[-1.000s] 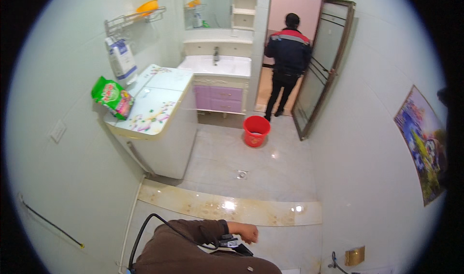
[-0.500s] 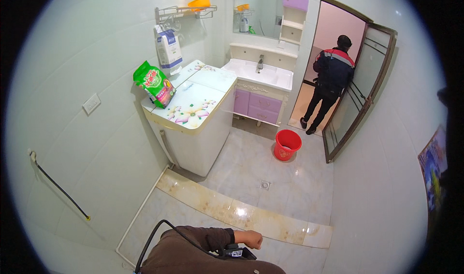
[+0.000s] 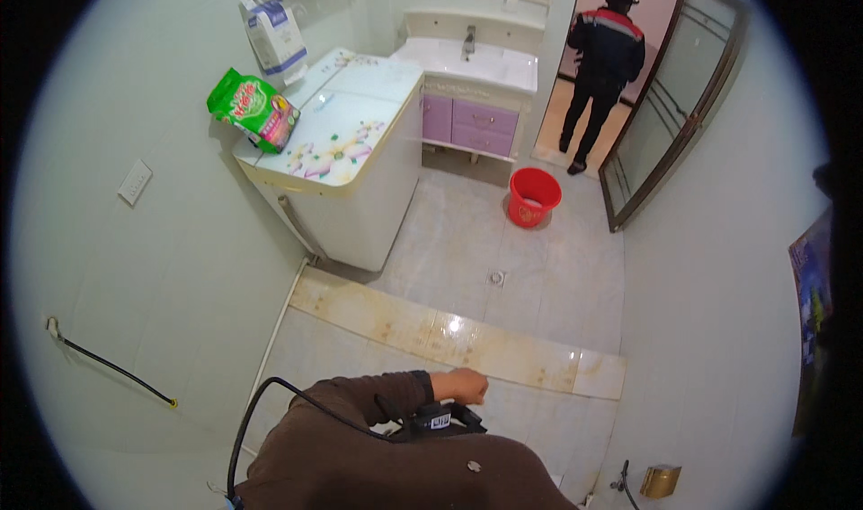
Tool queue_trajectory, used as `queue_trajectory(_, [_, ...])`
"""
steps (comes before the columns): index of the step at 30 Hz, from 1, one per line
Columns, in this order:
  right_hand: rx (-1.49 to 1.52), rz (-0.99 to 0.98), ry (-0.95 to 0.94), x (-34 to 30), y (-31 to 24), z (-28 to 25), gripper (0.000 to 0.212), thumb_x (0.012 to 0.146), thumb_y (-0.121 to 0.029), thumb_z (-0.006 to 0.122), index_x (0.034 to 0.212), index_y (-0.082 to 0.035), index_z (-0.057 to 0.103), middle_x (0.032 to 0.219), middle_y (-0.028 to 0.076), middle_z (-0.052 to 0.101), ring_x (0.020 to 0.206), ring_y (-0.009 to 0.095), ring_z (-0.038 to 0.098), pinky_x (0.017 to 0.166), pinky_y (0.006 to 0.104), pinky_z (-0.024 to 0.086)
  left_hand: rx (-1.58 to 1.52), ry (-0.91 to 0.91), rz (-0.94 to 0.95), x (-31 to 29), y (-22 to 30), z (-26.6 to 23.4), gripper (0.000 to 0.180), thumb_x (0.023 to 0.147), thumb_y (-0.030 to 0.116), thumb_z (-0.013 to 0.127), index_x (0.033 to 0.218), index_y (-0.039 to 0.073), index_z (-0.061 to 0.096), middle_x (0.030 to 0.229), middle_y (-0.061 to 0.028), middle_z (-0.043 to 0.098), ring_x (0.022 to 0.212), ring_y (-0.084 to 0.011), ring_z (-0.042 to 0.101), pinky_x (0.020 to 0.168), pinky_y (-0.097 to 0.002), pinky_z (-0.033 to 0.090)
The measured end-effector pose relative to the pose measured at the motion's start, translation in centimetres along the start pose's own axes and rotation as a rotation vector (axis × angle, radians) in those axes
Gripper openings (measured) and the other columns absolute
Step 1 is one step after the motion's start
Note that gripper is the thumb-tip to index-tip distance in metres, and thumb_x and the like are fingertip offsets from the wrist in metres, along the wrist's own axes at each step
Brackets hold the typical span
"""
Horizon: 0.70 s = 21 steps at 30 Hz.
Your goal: The person uses a squeegee to push water across the bathroom floor toward a drain. They then use a tissue to wipe their shoes and the sink surface. The squeegee is returned to the wall.
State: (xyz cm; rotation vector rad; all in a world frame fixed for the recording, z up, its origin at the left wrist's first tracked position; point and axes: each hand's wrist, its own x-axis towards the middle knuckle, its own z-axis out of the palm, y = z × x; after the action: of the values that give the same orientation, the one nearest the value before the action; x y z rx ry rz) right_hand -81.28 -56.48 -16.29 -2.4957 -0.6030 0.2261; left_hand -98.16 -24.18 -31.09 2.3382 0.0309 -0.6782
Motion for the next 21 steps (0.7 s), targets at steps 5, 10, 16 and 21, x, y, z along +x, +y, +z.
queue_trajectory(5, [-0.031, 0.164, -0.079, -1.9, 3.2, 1.8, 0.043, 0.086, -0.030, 0.050, 0.116, 0.001, 0.048, 0.106, 0.014, 0.055, 0.095, 0.021, 0.051, 0.082, 0.0327, 0.038, -0.043, 0.024, -0.088, -1.0, -1.9, -1.3, 0.024, 0.074, 0.032, 0.061, 0.081, 0.009, 0.063, 0.080, -0.0137, 0.063, 0.079, -0.0335, 0.059, 0.069, -0.0431, 0.046])
queue_trajectory(10, [-0.078, 0.280, -0.206, -3.6, 6.7, 3.0, 0.042, 0.087, -0.030, 0.049, 0.115, 0.001, 0.048, 0.105, 0.014, 0.056, 0.094, 0.020, 0.052, 0.081, 0.0319, 0.039, -0.128, 0.045, -0.222, -2.4, -3.2, -0.8, 0.024, 0.073, 0.032, 0.061, 0.080, 0.009, 0.064, 0.079, -0.0144, 0.063, 0.078, -0.0342, 0.059, 0.069, -0.0435, 0.046])
queue_trajectory(16, [-0.125, 0.299, -0.365, -2.4, 10.8, 4.0, 0.040, 0.088, -0.029, 0.048, 0.114, 0.001, 0.049, 0.103, 0.013, 0.056, 0.092, 0.019, 0.053, 0.079, 0.0310, 0.040, -0.192, 0.206, -0.381, -4.6, -4.0, 1.0, 0.023, 0.074, 0.031, 0.058, 0.083, 0.010, 0.064, 0.082, -0.0146, 0.063, 0.080, -0.0333, 0.059, 0.070, -0.0438, 0.046])
queue_trajectory(21, [-0.165, 0.225, -0.495, 2.5, 13.9, 4.7, 0.039, 0.088, -0.029, 0.048, 0.113, 0.001, 0.050, 0.102, 0.013, 0.057, 0.090, 0.018, 0.053, 0.078, 0.0303, 0.041, -0.336, 0.409, -0.626, -7.0, -5.0, 4.5, 0.025, 0.072, 0.027, 0.059, 0.075, 0.003, 0.066, 0.079, -0.0182, 0.063, 0.075, -0.0357, 0.061, 0.067, -0.0448, 0.048])
